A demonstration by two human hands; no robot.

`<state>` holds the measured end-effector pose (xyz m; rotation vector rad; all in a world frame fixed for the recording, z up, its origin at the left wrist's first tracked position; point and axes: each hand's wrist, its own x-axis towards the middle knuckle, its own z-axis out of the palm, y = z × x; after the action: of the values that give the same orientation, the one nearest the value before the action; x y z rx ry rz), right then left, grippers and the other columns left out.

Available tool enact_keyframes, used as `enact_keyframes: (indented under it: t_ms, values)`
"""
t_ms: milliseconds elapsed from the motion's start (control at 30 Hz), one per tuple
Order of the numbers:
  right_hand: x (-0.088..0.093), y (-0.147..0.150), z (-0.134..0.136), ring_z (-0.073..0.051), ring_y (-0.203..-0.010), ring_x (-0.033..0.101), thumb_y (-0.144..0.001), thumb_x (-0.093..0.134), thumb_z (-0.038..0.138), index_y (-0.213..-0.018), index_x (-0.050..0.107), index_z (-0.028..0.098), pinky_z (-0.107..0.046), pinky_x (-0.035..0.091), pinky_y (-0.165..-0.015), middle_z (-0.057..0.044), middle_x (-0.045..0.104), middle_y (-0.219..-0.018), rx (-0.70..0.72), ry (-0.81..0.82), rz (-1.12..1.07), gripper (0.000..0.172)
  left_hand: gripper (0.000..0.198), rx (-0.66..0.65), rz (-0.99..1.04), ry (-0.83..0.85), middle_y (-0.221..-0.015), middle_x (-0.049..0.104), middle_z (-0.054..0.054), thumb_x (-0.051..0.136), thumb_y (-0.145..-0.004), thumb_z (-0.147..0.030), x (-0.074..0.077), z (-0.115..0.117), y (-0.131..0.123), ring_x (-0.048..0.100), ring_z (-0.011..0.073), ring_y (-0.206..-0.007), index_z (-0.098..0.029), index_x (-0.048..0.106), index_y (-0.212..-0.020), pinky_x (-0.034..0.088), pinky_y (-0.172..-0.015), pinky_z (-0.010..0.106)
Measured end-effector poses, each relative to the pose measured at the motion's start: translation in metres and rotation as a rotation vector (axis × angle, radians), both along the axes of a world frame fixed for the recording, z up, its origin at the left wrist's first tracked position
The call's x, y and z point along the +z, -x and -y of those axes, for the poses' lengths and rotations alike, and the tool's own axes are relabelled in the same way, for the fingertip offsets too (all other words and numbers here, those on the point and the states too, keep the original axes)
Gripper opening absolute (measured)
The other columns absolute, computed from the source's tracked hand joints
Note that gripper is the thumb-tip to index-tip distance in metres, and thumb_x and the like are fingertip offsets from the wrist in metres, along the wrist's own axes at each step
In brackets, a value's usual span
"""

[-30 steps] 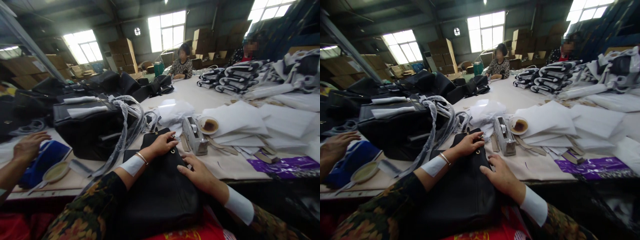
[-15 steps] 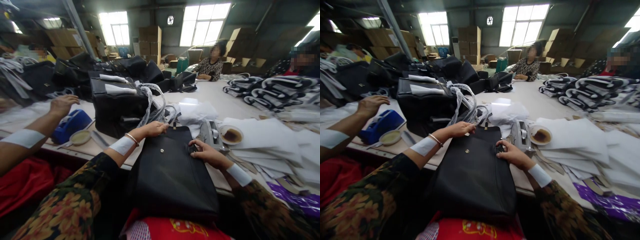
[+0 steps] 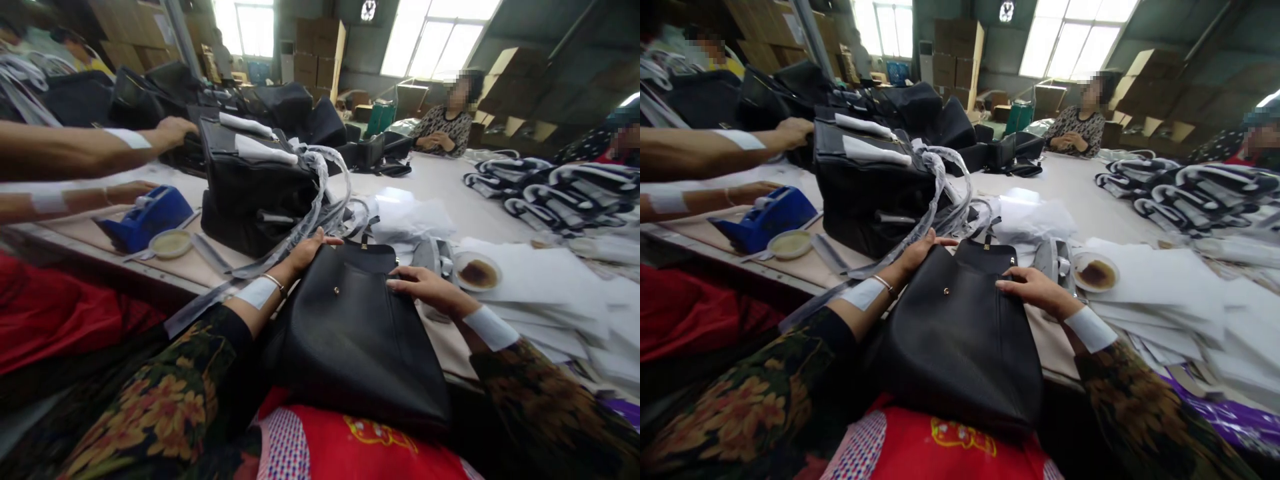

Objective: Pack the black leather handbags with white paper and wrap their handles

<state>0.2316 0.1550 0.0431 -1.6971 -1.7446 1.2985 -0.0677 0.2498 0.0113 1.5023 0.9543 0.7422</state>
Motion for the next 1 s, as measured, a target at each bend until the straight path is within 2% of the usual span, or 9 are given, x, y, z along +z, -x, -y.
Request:
enact_keyframes:
  t_ms: [100,167,267,367,433,567,667,833,1000]
  values:
    - [0.004,-0.005,0.002,-0.023,-0.083,0.061,-0.069,0.080,0.060,-0.075,0.074,0.019,-0.031,0.047,-0.070,-0.006,0.069,-0.085,-0.072,-0.152,0.005,0.042,0.096,-0.056,-0.221,-0.152,-0.086,0.075,0.009,0.001,-0.096,-0.070,0.010,-0.005,-0.004,0.068,0.0216,-0.082,-0.012,0.077,-0.110,0.049,-0.075,0.030]
    - [-0.001,-0.009,0.006,-0.026,-0.096,0.062,-0.068,0.082,0.056,-0.058,0.068,0.020,-0.031,0.049,-0.077,-0.007,0.070,-0.098,-0.156,-0.293,-0.061,0.040,0.098,-0.036,-0.385,-0.201,-0.097,0.076,0.014,0.000,-0.097,-0.068,0.014,-0.010,-0.006,0.069,0.0265,-0.095,-0.008,0.077,-0.105,0.050,-0.084,0.033]
    - [-0.022,-0.012,0.013,-0.025,-0.100,0.065,-0.067,0.083,0.052,-0.057,0.067,0.021,-0.029,0.052,-0.075,-0.006,0.070,-0.110,-0.353,-0.319,-0.275,0.037,0.087,-0.037,-0.603,-0.277,-0.113,0.073,0.022,0.022,-0.095,-0.073,0.017,-0.014,-0.010,0.065,0.0353,-0.112,-0.005,0.075,-0.106,0.047,-0.095,0.039]
    - [-0.049,-0.011,0.016,-0.025,-0.086,0.068,-0.062,0.082,0.056,-0.070,0.073,0.022,-0.031,0.054,-0.065,-0.006,0.074,-0.093,-0.577,-0.214,-0.370,0.036,0.066,-0.140,-0.875,-0.427,-0.124,0.070,0.022,0.046,-0.091,-0.066,0.016,-0.013,-0.022,0.061,0.0400,-0.121,-0.010,0.075,-0.110,0.045,-0.100,0.044]
    - [-0.057,-0.011,0.014,-0.026,-0.086,0.068,-0.064,0.079,0.058,-0.072,0.074,0.021,-0.033,0.055,-0.070,-0.006,0.075,-0.086,-0.589,-0.214,-0.274,0.038,0.050,-0.163,-0.926,-0.445,-0.125,0.070,0.022,0.062,-0.086,-0.055,0.014,-0.011,-0.034,0.060,0.0414,-0.123,-0.011,0.077,-0.104,0.042,-0.104,0.046]
    - [-0.047,-0.019,0.009,-0.027,-0.097,0.067,-0.073,0.072,0.063,-0.069,0.076,0.022,-0.034,0.051,-0.091,-0.006,0.077,-0.092,-0.368,-0.314,0.034,0.041,0.025,-0.139,-0.857,-0.396,-0.117,0.073,0.021,0.076,-0.076,-0.035,0.009,-0.016,-0.050,0.060,0.0405,-0.122,-0.014,0.079,-0.089,0.041,-0.105,0.045]
    - [-0.042,-0.028,0.009,-0.030,-0.103,0.067,-0.071,0.071,0.067,-0.069,0.077,0.023,-0.036,0.049,-0.094,-0.007,0.077,-0.097,-0.310,-0.313,0.078,0.045,0.030,-0.100,-0.715,-0.338,-0.103,0.076,0.019,0.078,-0.075,-0.041,0.009,-0.025,-0.041,0.066,0.0374,-0.107,-0.012,0.077,-0.079,0.047,-0.094,0.041]
    - [-0.049,-0.030,0.012,-0.032,-0.100,0.068,-0.073,0.069,0.069,-0.079,0.078,0.021,-0.038,0.054,-0.084,-0.008,0.077,-0.097,-0.317,-0.234,0.043,0.049,0.069,-0.020,-0.351,-0.256,-0.086,0.073,0.009,0.029,-0.098,-0.064,0.006,-0.027,-0.006,0.064,0.0160,-0.069,-0.012,0.074,-0.101,0.050,-0.066,0.026]
    - [-0.018,-0.004,-0.003,-0.030,-0.100,0.068,-0.086,0.056,0.062,-0.081,0.075,0.022,-0.039,0.050,-0.093,-0.009,0.076,-0.097,-0.091,-0.465,0.243,0.044,0.068,0.041,-0.172,-0.223,-0.071,0.068,0.005,0.026,-0.100,-0.061,0.003,-0.020,-0.009,0.055,0.0123,-0.055,-0.011,0.073,-0.100,0.046,-0.057,0.025]
